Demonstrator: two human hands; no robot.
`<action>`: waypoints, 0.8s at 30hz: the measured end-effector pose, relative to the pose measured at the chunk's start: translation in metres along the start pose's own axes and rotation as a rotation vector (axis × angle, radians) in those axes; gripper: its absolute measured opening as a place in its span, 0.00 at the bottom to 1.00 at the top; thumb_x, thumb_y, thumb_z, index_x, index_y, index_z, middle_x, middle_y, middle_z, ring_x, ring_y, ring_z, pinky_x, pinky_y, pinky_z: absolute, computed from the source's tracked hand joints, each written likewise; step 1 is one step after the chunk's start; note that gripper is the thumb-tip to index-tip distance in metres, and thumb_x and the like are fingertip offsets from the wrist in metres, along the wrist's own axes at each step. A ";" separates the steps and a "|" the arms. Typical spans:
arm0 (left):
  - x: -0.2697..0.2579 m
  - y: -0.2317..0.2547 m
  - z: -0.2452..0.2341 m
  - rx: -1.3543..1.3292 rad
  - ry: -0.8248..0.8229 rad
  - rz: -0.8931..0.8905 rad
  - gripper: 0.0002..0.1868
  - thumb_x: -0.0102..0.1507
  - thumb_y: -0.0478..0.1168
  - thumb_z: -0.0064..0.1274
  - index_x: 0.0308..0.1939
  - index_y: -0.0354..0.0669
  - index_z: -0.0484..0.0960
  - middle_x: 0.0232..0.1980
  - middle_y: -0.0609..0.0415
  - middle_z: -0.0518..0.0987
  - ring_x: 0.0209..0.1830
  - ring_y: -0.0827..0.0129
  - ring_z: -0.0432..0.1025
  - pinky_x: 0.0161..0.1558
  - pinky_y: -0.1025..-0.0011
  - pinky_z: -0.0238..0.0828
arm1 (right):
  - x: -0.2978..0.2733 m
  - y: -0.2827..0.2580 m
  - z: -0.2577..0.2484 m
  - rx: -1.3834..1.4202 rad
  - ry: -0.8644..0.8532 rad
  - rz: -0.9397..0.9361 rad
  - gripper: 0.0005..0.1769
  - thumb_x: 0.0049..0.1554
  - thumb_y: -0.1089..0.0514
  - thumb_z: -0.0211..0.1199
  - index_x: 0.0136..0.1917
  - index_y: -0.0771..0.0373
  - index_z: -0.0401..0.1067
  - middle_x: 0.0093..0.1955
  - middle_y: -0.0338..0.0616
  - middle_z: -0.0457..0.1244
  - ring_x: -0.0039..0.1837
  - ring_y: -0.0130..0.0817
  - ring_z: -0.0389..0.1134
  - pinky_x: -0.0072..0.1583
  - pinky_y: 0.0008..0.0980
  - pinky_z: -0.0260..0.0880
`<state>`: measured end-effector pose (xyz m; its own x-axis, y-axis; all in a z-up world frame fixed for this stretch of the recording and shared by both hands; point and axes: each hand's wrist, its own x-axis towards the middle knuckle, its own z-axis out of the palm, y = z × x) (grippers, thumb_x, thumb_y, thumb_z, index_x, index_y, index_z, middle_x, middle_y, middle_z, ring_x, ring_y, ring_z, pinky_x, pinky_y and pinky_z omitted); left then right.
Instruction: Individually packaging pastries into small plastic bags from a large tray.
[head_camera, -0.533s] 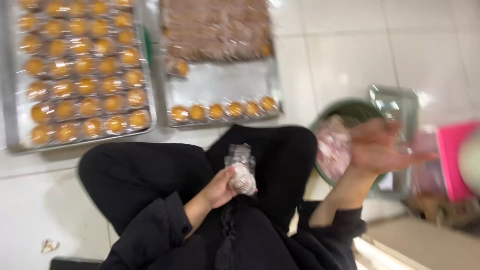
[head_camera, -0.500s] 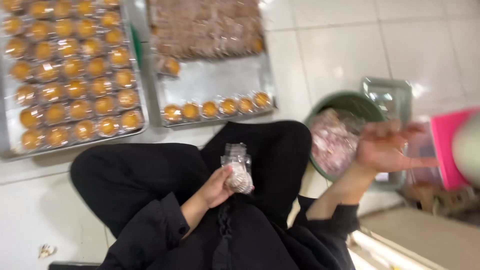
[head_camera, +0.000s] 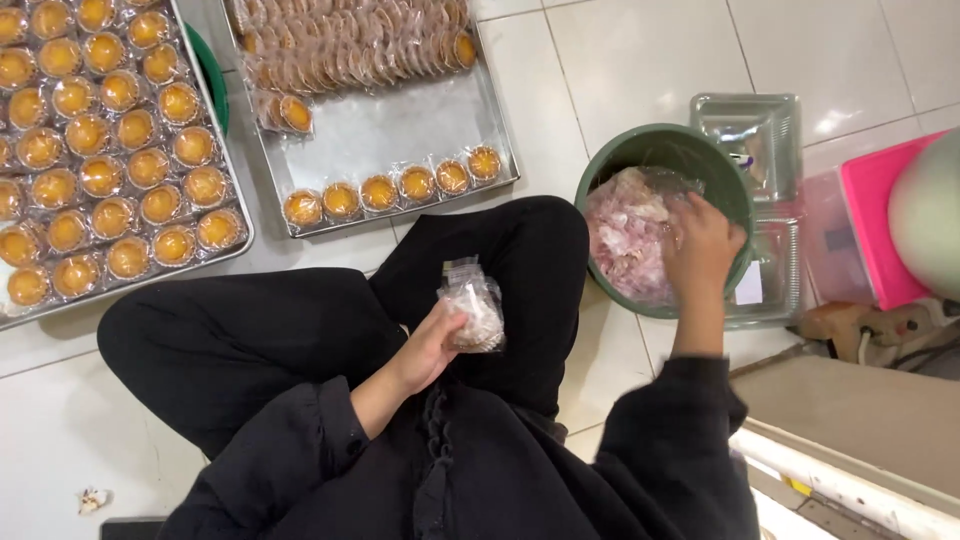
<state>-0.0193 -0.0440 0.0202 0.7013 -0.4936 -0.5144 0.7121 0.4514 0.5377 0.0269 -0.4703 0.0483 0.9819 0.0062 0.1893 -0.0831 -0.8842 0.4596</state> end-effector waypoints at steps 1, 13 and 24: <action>-0.005 0.004 0.012 0.072 -0.036 0.035 0.29 0.69 0.45 0.49 0.73 0.47 0.64 0.63 0.47 0.72 0.65 0.61 0.68 0.68 0.47 0.62 | -0.004 -0.017 -0.036 0.585 0.158 0.175 0.10 0.65 0.56 0.60 0.58 0.48 0.78 0.67 0.45 0.64 0.71 0.46 0.60 0.67 0.48 0.58; -0.023 -0.002 0.074 0.556 -0.149 0.241 0.36 0.57 0.32 0.63 0.69 0.41 0.70 0.62 0.44 0.75 0.61 0.63 0.70 0.60 0.65 0.72 | -0.158 -0.154 -0.143 2.126 -0.400 0.797 0.25 0.58 0.63 0.65 0.68 0.67 0.71 0.65 0.53 0.66 0.64 0.39 0.67 0.62 0.42 0.72; -0.006 -0.039 0.061 0.757 0.167 0.301 0.11 0.58 0.43 0.70 0.37 0.44 0.86 0.41 0.59 0.82 0.36 0.71 0.80 0.37 0.78 0.79 | -0.224 -0.200 -0.134 1.549 -0.114 0.562 0.24 0.40 0.54 0.85 0.46 0.57 0.76 0.47 0.39 0.71 0.48 0.36 0.75 0.50 0.30 0.76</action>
<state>-0.0539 -0.1043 0.0432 0.8965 -0.2877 -0.3368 0.3201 -0.1047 0.9416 -0.1988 -0.2322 0.0301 0.9018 -0.4263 -0.0706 -0.2407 -0.3601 -0.9013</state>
